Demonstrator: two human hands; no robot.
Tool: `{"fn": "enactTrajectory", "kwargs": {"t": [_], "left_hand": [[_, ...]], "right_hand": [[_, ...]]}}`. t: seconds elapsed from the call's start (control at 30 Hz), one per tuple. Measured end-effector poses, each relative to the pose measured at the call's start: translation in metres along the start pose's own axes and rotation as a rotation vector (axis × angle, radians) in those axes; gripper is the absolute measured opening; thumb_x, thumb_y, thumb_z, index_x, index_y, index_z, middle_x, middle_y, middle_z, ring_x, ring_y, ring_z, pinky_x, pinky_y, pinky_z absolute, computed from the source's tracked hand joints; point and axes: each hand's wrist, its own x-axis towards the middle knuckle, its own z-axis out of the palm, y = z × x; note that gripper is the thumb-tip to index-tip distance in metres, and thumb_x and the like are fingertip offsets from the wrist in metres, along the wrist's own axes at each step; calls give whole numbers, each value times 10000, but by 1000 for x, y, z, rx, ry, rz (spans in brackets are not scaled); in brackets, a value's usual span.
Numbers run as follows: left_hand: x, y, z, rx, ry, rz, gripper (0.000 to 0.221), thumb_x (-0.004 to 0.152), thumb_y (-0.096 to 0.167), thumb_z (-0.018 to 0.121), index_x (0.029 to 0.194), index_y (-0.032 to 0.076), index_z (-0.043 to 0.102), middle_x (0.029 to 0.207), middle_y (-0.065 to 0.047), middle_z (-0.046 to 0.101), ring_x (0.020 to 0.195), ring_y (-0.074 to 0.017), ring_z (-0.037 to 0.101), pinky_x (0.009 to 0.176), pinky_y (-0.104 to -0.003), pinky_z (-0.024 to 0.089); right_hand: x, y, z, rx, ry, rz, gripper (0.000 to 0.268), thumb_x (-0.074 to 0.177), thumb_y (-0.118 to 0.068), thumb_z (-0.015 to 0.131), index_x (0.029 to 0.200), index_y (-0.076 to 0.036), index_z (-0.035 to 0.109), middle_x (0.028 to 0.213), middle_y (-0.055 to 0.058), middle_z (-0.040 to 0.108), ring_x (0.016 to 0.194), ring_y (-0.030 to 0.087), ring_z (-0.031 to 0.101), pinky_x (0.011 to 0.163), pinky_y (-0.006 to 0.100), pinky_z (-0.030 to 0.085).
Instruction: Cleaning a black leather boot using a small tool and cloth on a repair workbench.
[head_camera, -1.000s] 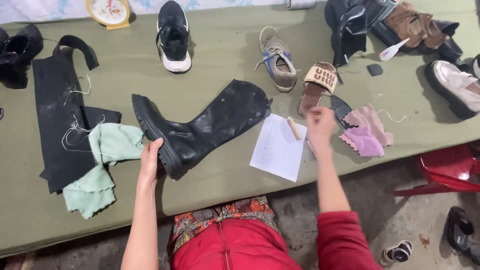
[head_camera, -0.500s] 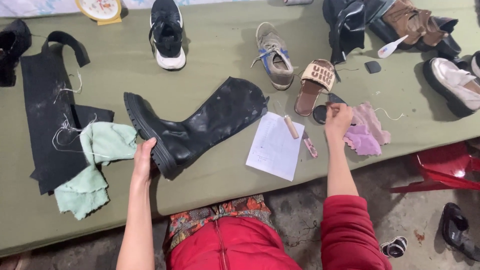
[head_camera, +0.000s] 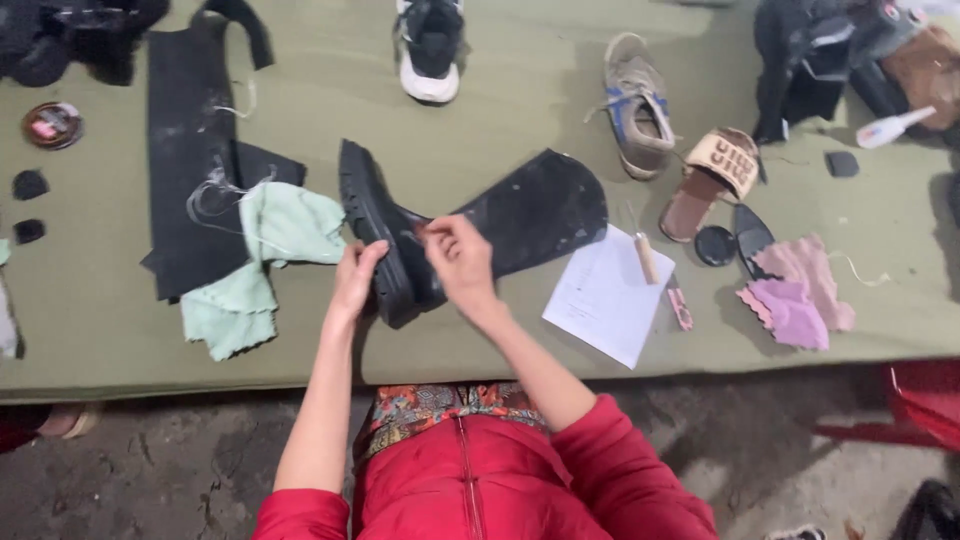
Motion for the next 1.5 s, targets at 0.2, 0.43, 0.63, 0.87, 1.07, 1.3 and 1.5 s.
{"fn": "enactTrajectory", "kwargs": {"t": [0.2,0.43,0.63,0.87,1.07,1.3,1.5], "left_hand": [[-10,11,-9,-30,-9,9,863,834,685,704,1342,5,549,1207,-251,617,1220,-385,568,1033,-479,420],[-20,20,-4,-19,-12,-25,869,844,701,676,1361,17,536,1237,-259,620,1244,-404,564,1054,-493,411],[-28,30,-9,-26,4,7,871,853,685,667,1357,-13,530,1223,-262,613,1237,-395,561,1044,-492,405],[-28,27,-7,-9,-2,2,871,858,710,655,1357,8,528,1230,-249,608,1246,-390,556,1055,-490,402],[-26,24,-9,-18,-31,25,847,870,710,638,1316,-4,537,1240,-276,569,1238,-403,529,1030,-478,399],[-24,23,1,-37,0,20,834,865,713,637,1302,11,528,1265,-284,553,1243,-405,523,1039,-491,392],[-32,30,-4,1,1,13,842,854,732,625,1299,25,524,1293,-298,535,1276,-442,507,1051,-520,385]], "right_hand": [[3,67,-12,-512,-150,-105,111,961,-196,648,1070,-209,661,953,25,658,955,229,679,841,349,555],[-41,-7,11,-151,-261,25,112,912,-96,668,1010,-150,679,751,45,687,623,183,671,562,301,545],[-18,61,-54,-744,-221,75,133,954,-179,612,1066,-109,638,950,145,642,930,349,677,829,472,558],[-37,21,-14,-446,-304,-142,116,934,-170,660,1048,-185,640,804,2,587,844,237,635,782,366,554],[42,89,-128,-1157,-308,341,132,864,-161,684,787,-163,792,695,67,741,726,265,760,625,380,605],[25,59,-121,-765,-9,266,187,924,-134,652,1100,-148,711,988,107,654,998,320,687,905,429,551],[19,120,-116,-928,-309,102,70,946,-209,607,984,-205,666,904,23,652,867,259,717,750,392,596]]}}
